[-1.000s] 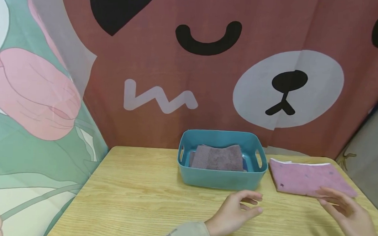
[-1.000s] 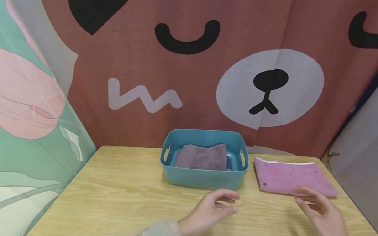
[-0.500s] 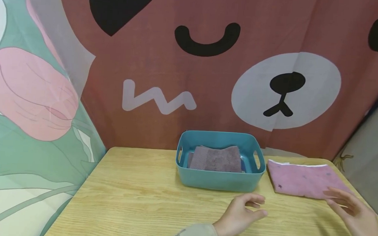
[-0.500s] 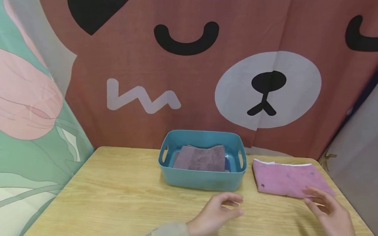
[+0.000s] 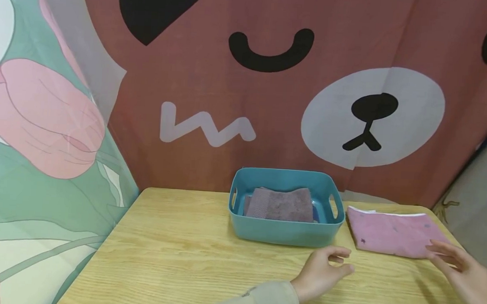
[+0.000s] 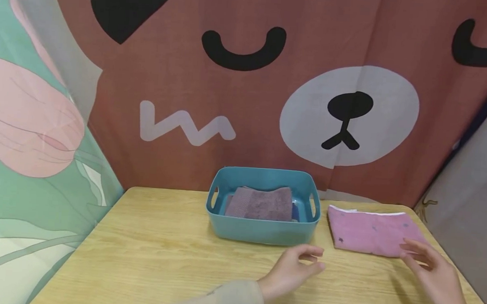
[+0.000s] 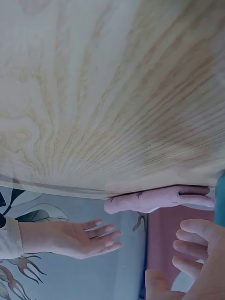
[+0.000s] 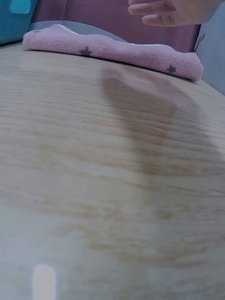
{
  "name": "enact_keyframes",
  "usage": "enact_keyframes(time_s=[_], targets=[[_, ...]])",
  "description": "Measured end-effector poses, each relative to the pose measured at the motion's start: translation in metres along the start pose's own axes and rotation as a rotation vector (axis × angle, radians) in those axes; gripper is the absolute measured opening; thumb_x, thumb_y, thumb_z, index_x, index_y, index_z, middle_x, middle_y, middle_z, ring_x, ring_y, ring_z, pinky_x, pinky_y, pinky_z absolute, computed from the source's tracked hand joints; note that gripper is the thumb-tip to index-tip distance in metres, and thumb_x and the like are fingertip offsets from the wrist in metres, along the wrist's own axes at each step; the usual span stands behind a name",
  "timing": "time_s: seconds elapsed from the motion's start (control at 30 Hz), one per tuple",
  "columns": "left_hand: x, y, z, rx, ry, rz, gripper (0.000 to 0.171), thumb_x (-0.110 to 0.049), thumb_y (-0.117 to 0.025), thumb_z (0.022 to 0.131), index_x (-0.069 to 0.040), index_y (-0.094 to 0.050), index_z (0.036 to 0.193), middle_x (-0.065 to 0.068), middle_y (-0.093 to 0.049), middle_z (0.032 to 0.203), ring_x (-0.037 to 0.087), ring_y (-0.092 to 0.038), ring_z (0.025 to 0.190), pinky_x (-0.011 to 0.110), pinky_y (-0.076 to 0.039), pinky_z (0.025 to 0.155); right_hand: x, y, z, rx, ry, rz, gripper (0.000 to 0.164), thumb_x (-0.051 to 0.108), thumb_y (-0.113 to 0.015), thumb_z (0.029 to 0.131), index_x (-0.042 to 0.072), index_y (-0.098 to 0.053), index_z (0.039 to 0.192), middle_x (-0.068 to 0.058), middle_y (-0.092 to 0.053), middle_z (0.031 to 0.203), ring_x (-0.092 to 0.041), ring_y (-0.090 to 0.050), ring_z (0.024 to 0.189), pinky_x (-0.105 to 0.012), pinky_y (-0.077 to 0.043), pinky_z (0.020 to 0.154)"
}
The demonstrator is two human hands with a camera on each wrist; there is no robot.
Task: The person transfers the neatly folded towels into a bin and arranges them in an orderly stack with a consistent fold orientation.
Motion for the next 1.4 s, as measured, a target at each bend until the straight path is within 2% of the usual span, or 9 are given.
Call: enact_keyframes(time_s=[0.1, 0.33, 0.57, 0.8, 0.87, 1.0, 1.1, 1.27, 1.4], targets=[[0.002, -0.005, 0.004, -0.019, 0.016, -0.003, 0.024, -0.016, -0.074, 0.091, -0.017, -0.072, 0.114, -0.017, -0.065, 0.106, 0.001, -0.058, 0.095, 0.019, -0.050, 0.077, -0.004, 0.002, 0.003, -0.005, -0.018, -0.051, 0.033, 0.009, -0.069, 0.093, 0.036, -0.068, 0.112, 0.043, -0.057, 0.099, 0.026, -0.049, 0.089, 0.000, -0.035, 0.067], [0.009, -0.020, 0.016, -0.038, 0.047, 0.039, 0.023, -0.016, -0.073, 0.091, -0.016, -0.072, 0.114, -0.018, -0.063, 0.106, 0.003, -0.057, 0.100, 0.022, -0.050, 0.082, -0.016, 0.007, 0.012, -0.027, -0.101, -0.159, 0.013, 0.025, -0.068, 0.095, 0.029, -0.069, 0.108, 0.051, -0.047, 0.091, 0.031, -0.037, 0.085, -0.004, -0.031, 0.063], [0.014, -0.029, 0.032, -0.094, 0.032, 0.092, 0.025, -0.012, -0.073, 0.090, -0.015, -0.071, 0.114, -0.016, -0.064, 0.105, 0.004, -0.058, 0.100, 0.022, -0.049, 0.084, -0.025, 0.009, 0.022, -0.030, -0.141, -0.195, 0.027, 0.030, -0.066, 0.097, 0.011, -0.069, 0.115, 0.049, -0.042, 0.086, 0.030, -0.034, 0.079, -0.008, -0.032, 0.061], [0.017, -0.041, 0.042, -0.154, 0.027, 0.106, 0.027, -0.009, -0.075, 0.086, -0.016, -0.073, 0.113, -0.016, -0.064, 0.105, 0.001, -0.057, 0.093, 0.020, -0.049, 0.082, -0.034, 0.014, 0.027, -0.117, -0.157, -0.138, 0.010, 0.029, -0.064, 0.097, 0.027, -0.068, 0.106, 0.050, -0.041, 0.083, 0.030, -0.036, 0.078, -0.004, -0.031, 0.061], [0.019, -0.044, 0.045, -0.156, 0.033, 0.122, 0.028, -0.010, -0.076, 0.086, -0.017, -0.072, 0.113, -0.016, -0.063, 0.105, 0.001, -0.057, 0.093, 0.020, -0.049, 0.082, -0.038, 0.016, 0.027, -0.142, -0.174, -0.123, 0.012, 0.030, -0.064, 0.098, 0.025, -0.067, 0.108, 0.050, -0.041, 0.082, 0.029, -0.037, 0.077, -0.004, -0.031, 0.061], [0.021, -0.045, 0.051, -0.176, 0.031, 0.169, 0.027, -0.012, -0.076, 0.086, -0.021, -0.072, 0.112, -0.015, -0.062, 0.106, 0.002, -0.056, 0.098, 0.022, -0.048, 0.086, -0.046, 0.021, 0.031, -0.163, -0.211, -0.128, 0.034, 0.031, -0.060, 0.099, 0.003, -0.067, 0.118, 0.048, -0.040, 0.080, 0.027, -0.038, 0.074, -0.005, -0.034, 0.059], [0.021, -0.045, 0.054, -0.207, 0.005, 0.215, 0.028, -0.012, -0.076, 0.086, -0.022, -0.073, 0.111, -0.015, -0.062, 0.106, 0.003, -0.057, 0.100, 0.022, -0.047, 0.088, -0.054, 0.024, 0.033, -0.179, -0.255, -0.150, 0.043, 0.030, -0.058, 0.100, -0.008, -0.062, 0.118, 0.048, -0.039, 0.076, 0.025, -0.039, 0.069, -0.008, -0.036, 0.056], [0.025, -0.047, 0.060, -0.244, -0.019, 0.279, 0.029, -0.011, -0.077, 0.084, -0.021, -0.072, 0.110, -0.016, -0.061, 0.102, 0.001, -0.055, 0.096, 0.020, -0.046, 0.087, -0.068, 0.027, 0.036, -0.203, -0.361, -0.192, 0.053, 0.034, -0.054, 0.101, -0.014, -0.055, 0.123, 0.045, -0.034, 0.071, 0.023, -0.036, 0.064, -0.014, -0.037, 0.054], [0.027, -0.049, 0.067, -0.276, -0.035, 0.314, 0.028, -0.011, -0.077, 0.082, -0.019, -0.071, 0.109, -0.013, -0.061, 0.099, 0.001, -0.055, 0.093, 0.019, -0.046, 0.086, -0.073, 0.029, 0.039, -0.226, -0.413, -0.191, 0.056, 0.036, -0.054, 0.100, -0.012, -0.054, 0.129, 0.046, -0.032, 0.070, 0.023, -0.034, 0.065, -0.013, -0.035, 0.056]])
Point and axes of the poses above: each hand's wrist, its own z-axis towards the middle knuckle, its own y-axis out of the back of the hand, x = y × z, the point moved 9 cm from there along z, towards the middle knuckle
